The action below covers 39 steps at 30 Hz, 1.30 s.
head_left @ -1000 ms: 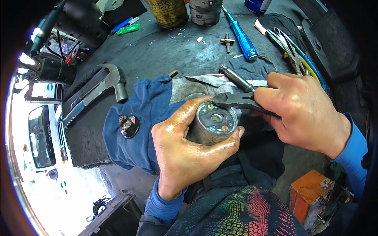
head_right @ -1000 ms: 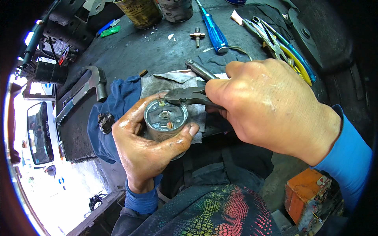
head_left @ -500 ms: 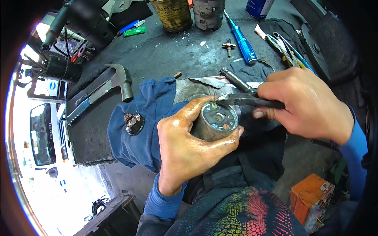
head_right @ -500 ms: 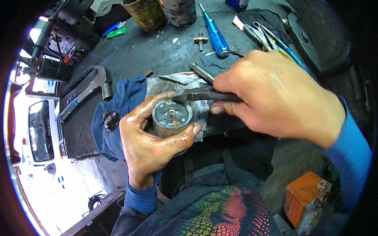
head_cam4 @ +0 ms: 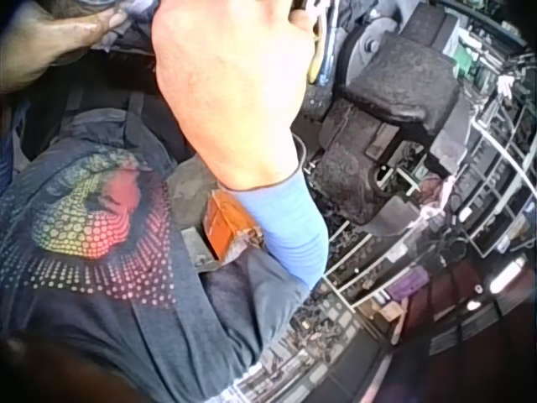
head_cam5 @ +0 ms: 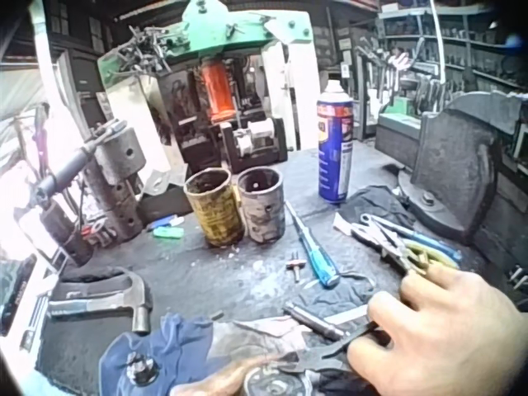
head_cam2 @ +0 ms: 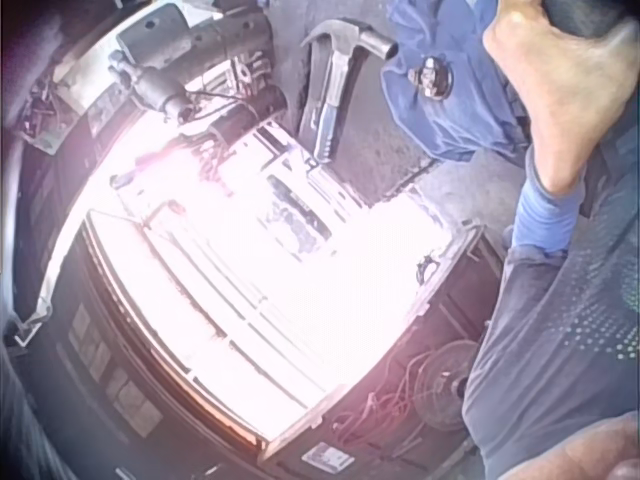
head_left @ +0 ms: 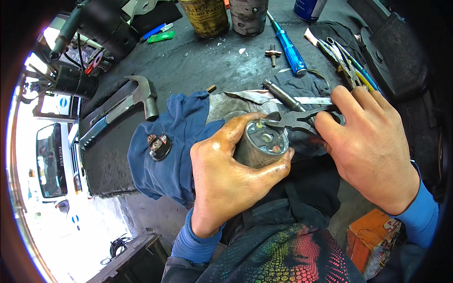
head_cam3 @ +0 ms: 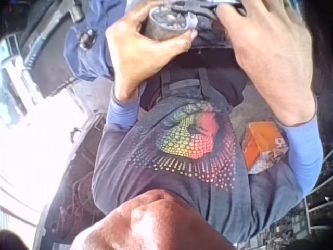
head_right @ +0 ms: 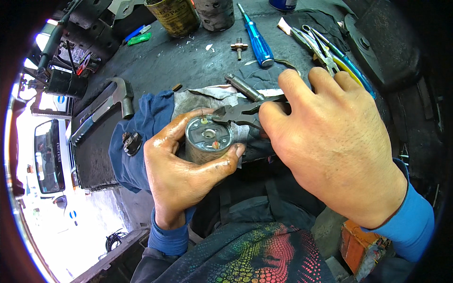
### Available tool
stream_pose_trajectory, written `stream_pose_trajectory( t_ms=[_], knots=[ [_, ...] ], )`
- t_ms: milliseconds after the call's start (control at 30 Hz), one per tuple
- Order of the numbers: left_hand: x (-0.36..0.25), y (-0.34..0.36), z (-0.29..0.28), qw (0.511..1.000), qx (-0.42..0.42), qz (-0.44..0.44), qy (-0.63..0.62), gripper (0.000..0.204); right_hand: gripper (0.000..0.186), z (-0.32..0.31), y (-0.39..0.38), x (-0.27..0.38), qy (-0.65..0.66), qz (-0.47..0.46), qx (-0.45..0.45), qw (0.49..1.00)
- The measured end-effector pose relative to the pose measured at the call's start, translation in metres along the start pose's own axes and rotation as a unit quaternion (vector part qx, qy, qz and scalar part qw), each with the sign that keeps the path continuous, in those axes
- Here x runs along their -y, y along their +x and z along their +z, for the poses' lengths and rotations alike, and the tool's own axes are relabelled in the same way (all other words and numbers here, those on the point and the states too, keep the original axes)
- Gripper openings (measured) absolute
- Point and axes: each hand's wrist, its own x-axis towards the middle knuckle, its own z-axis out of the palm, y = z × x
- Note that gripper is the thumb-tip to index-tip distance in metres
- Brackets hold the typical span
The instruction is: The person uses pliers to repeatedly pull and adjust small wires or pins inside a cylindrical metal component. The person rotates the component to access different sides and continues the adjustment throughout the clip.
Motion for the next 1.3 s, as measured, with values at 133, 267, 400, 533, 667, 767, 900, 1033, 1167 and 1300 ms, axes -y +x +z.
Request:
stream_pose_trajectory(
  t_ms=[133,267,400,533,667,767,900,1033,1167,1300],
  knots=[
    [0.002,0.0,0.001,1.0,-0.004,0.007,0.007,0.055,0.024,0.005,0.0,0.0,-0.006,0.0,0.0,1.0],
    [0.002,0.001,0.0,1.0,-0.001,0.018,0.023,0.057,0.027,0.015,-0.002,-0.005,0.065,0.006,0.017,0.998],
    [0.002,-0.001,0.002,1.0,-0.005,0.019,0.018,0.057,0.031,0.019,-0.001,-0.01,0.131,0.046,0.024,0.99],
    [0.004,-0.002,0.001,0.999,-0.001,0.033,0.03,0.057,0.034,0.019,0.0,-0.011,0.195,0.072,0.046,0.977],
    [0.009,-0.002,-0.001,0.997,-0.003,0.07,0.029,0.057,0.025,0.017,0.008,-0.024,0.268,0.045,0.11,0.956],
    [0.01,-0.001,-0.001,0.997,-0.006,0.077,0.018,0.056,0.016,0.015,0.016,-0.029,0.32,0.053,0.152,0.933],
    [0.013,0.0,-0.003,0.996,0.0,0.094,0.015,0.055,0.013,0.019,0.022,-0.038,0.396,0.059,0.209,0.892],
    [0.015,0.002,-0.005,0.996,0.009,0.09,0.011,0.054,0.018,0.018,0.033,-0.042,0.427,0.09,0.276,0.856],
    [0.013,0.002,-0.006,0.998,0.005,0.057,-0.021,0.054,0.024,0.023,0.028,-0.04,0.433,0.06,0.201,0.876],
    [0.011,0.001,-0.008,0.999,0.018,0.032,-0.006,0.054,0.032,0.009,0.017,-0.034,0.333,0.061,0.139,0.931]
  ],
)
